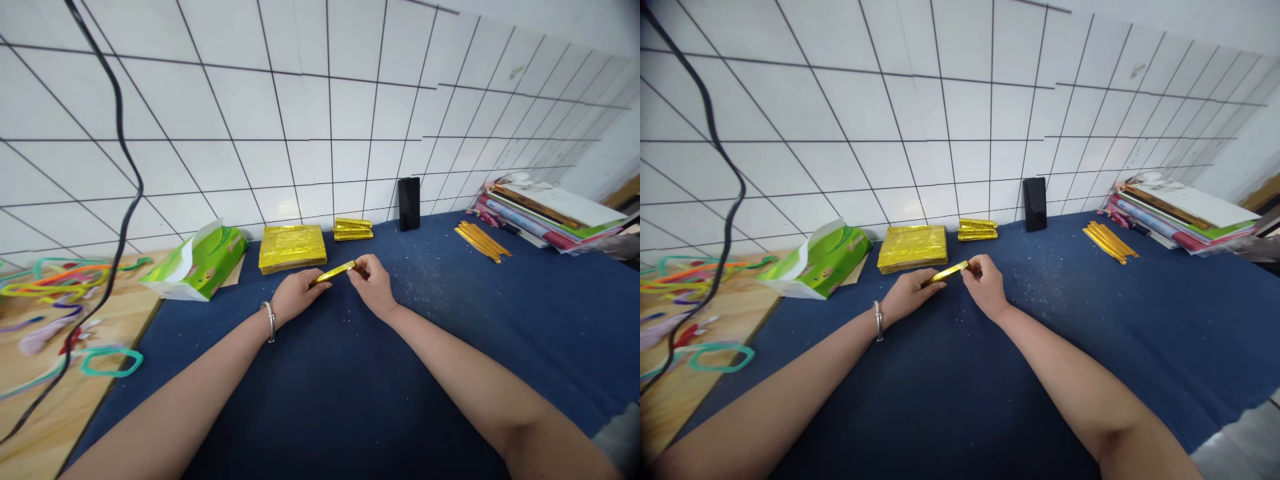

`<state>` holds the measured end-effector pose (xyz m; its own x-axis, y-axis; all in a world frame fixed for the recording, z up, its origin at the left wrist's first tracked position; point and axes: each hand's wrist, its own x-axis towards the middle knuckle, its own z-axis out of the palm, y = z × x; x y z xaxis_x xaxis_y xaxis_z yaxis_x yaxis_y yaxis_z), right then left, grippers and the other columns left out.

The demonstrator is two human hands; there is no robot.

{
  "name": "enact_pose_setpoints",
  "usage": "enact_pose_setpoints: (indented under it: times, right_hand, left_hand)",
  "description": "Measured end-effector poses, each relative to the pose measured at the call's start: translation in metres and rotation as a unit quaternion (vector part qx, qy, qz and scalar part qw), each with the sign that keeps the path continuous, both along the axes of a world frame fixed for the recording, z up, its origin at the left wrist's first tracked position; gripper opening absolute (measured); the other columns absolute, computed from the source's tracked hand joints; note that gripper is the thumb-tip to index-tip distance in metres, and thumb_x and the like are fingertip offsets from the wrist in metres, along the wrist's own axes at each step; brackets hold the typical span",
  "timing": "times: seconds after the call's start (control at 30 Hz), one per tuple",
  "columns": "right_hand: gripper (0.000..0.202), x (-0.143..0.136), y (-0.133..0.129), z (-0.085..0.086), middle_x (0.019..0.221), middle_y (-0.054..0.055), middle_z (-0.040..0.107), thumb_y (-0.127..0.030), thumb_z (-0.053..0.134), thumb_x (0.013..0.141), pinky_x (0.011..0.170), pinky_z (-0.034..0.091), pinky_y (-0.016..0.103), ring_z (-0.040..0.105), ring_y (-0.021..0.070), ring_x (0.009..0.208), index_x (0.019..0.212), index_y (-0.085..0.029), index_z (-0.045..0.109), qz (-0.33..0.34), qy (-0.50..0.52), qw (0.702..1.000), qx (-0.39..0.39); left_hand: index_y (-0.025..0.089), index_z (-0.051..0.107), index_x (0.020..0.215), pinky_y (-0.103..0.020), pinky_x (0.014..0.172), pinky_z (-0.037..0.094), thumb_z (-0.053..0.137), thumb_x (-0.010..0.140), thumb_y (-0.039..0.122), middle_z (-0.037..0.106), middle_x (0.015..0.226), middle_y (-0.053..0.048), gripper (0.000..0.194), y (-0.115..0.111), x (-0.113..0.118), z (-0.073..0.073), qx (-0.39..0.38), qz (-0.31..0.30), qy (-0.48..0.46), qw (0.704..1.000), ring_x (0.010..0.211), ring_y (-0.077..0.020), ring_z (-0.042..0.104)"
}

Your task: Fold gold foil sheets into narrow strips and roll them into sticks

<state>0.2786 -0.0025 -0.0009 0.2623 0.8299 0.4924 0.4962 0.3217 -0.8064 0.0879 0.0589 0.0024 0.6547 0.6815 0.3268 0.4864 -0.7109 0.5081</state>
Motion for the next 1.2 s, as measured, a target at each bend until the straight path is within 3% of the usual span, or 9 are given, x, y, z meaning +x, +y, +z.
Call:
enact_pose_setpoints:
  times: [0.43, 0.57, 0.67, 0.83, 1.2]
  right_hand:
    - [0.014, 0.002, 0.005, -0.008, 0.073, -0.003, 0.053, -0.031, 0.055, 0.076, 0.061, 0.045, 0.026, 0.054, 0.0108, 0.064, 0.084, -0.021, 0.049, 0.057, 0.056, 0.994, -0.068]
    - [0.016, 0.001, 0.005, -0.008, 0.070, -0.004, 0.053, -0.033, 0.055, 0.077, 0.058, 0.046, 0.025, 0.054, 0.0103, 0.060, 0.085, -0.021, 0.048, 0.086, 0.080, 0.990, -0.078]
    - [0.016, 0.001, 0.005, -0.007, 0.069, -0.004, 0.052, -0.032, 0.056, 0.077, 0.056, 0.045, 0.024, 0.054, 0.0097, 0.059, 0.085, -0.021, 0.048, 0.104, 0.092, 0.987, -0.083]
    - [0.017, 0.001, 0.005, -0.007, 0.069, -0.005, 0.052, -0.032, 0.057, 0.077, 0.053, 0.046, 0.023, 0.054, 0.0091, 0.057, 0.085, -0.021, 0.047, 0.122, 0.110, 0.982, -0.089]
    - [0.019, -0.002, 0.004, -0.004, 0.072, -0.004, 0.054, -0.034, 0.058, 0.076, 0.049, 0.048, 0.022, 0.057, 0.0105, 0.060, 0.086, -0.021, 0.049, 0.127, 0.136, 0.978, -0.093]
  left_hand:
    - [0.020, 0.055, 0.085, -0.023, 0.055, 0.032, 0.030, 0.090, 0.054, 0.063, 0.074, -0.002, 0.042, -0.009, -0.001, 0.013, 0.074, 0.033, 0.179, 0.981, 0.065, -0.0148, 0.058]
    - [0.024, 0.049, 0.115, -0.023, 0.062, 0.038, 0.033, 0.090, 0.049, 0.067, 0.092, -0.003, 0.039, -0.013, 0.002, 0.011, 0.064, 0.043, 0.151, 0.985, 0.077, -0.0173, 0.063]
    - [0.026, 0.043, 0.126, -0.024, 0.067, 0.042, 0.036, 0.090, 0.049, 0.067, 0.097, -0.003, 0.043, -0.015, 0.003, 0.009, 0.049, 0.055, 0.124, 0.990, 0.080, -0.0177, 0.064]
    - [0.029, 0.042, 0.129, -0.025, 0.076, 0.045, 0.037, 0.090, 0.048, 0.064, 0.109, -0.002, 0.044, -0.015, 0.003, 0.006, 0.028, 0.043, 0.069, 0.996, 0.091, -0.0179, 0.063]
    - [0.028, 0.044, 0.129, -0.026, 0.078, 0.047, 0.035, 0.090, 0.046, 0.067, 0.101, -0.002, 0.044, -0.011, 0.003, -0.001, -0.025, 0.041, 0.007, 0.999, 0.086, -0.0167, 0.064]
